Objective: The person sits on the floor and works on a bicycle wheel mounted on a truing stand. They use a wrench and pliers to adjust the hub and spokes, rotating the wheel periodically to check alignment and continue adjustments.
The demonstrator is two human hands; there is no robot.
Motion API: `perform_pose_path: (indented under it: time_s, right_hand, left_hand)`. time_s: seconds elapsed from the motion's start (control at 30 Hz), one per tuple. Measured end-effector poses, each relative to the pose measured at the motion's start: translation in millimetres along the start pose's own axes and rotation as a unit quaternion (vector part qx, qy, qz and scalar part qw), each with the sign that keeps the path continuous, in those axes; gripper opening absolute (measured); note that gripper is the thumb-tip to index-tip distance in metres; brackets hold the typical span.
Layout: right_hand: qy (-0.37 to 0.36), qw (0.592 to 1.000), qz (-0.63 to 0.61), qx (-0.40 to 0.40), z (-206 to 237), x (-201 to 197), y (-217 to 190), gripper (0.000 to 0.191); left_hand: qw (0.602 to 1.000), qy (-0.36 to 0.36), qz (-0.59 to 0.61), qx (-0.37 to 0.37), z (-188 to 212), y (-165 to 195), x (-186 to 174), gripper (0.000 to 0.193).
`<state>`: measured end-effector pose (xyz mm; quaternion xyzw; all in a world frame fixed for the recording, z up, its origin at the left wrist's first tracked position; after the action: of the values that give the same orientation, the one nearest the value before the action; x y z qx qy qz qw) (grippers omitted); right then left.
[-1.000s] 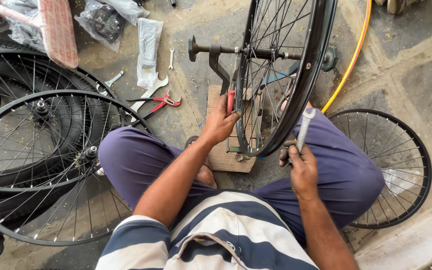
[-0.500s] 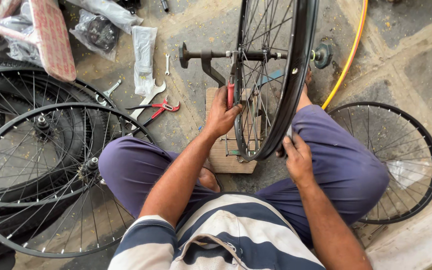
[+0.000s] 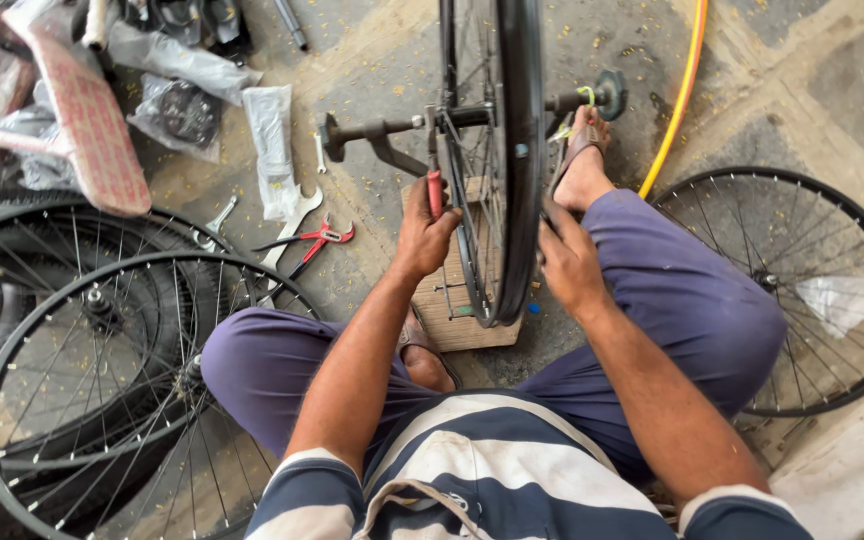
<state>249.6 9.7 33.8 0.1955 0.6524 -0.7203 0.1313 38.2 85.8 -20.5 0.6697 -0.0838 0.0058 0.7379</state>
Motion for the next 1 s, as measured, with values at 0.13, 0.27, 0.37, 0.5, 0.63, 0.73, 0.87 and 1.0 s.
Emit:
perform_pose_path:
  time_s: [0.13,0.27,0.37,0.5,0.63,0.73,0.87,1.0]
  right_hand:
    - [0.046,0.997,0.014,0.058,-17.7,-8.5,2.6,0.038]
    - [0.125,0.965,0.193,-0.127,-20.9,-32.6,-29.8,0.037]
    - [0.140,0.930,0.304,-0.152,-23.6,-48.6,-50.8,0.032]
    - [0.125,0.897,0.389,-0.169,-32.9,-53.0,-76.8,0.030]
    - [0.113,0.883,0.419,-0.176,-42.0,-47.6,-91.1,0.028]
    - [0.094,0.880,0.432,-0.172,-57.9,-52.2,-96.1,0.026]
    - [-0.038,0.871,0.480,-0.098,-103.4,-60.0,-101.7,0.019]
    - [-0.074,0.840,0.528,-0.100,-141.4,-62.0,-127.9,0.017]
  left_hand:
    - [1.000,0.008,-0.023,0.002,0.6,-2.0,4.3,0.044]
    - [1.000,0.001,-0.023,0.009,2.1,-0.8,2.5,0.046]
    - [1.000,-0.012,-0.013,-0.009,1.5,-0.7,0.8,0.042]
    - [0.999,-0.015,-0.032,-0.011,1.9,-0.9,-0.4,0.041]
    - [1.000,-0.019,-0.025,-0.003,2.9,-2.4,-0.9,0.039]
    - [0.999,-0.017,-0.026,-0.015,3.0,-5.3,-2.6,0.035]
    - [0.999,-0.018,-0.034,-0.012,1.4,-5.2,-3.0,0.032]
    - [0.999,-0.022,-0.025,-0.009,1.1,-2.9,-1.4,0.034]
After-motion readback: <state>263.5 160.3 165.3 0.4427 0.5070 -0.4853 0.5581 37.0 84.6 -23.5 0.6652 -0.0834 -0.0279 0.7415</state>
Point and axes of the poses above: each hand's wrist, its own z-axis away from the middle knuckle, its own x-axis out of the palm, y = z × x, the point moved 5 cm from there along -z, towards the middle knuckle, and after that the axes turned 15 degrees about z, right-handed, at the moved point
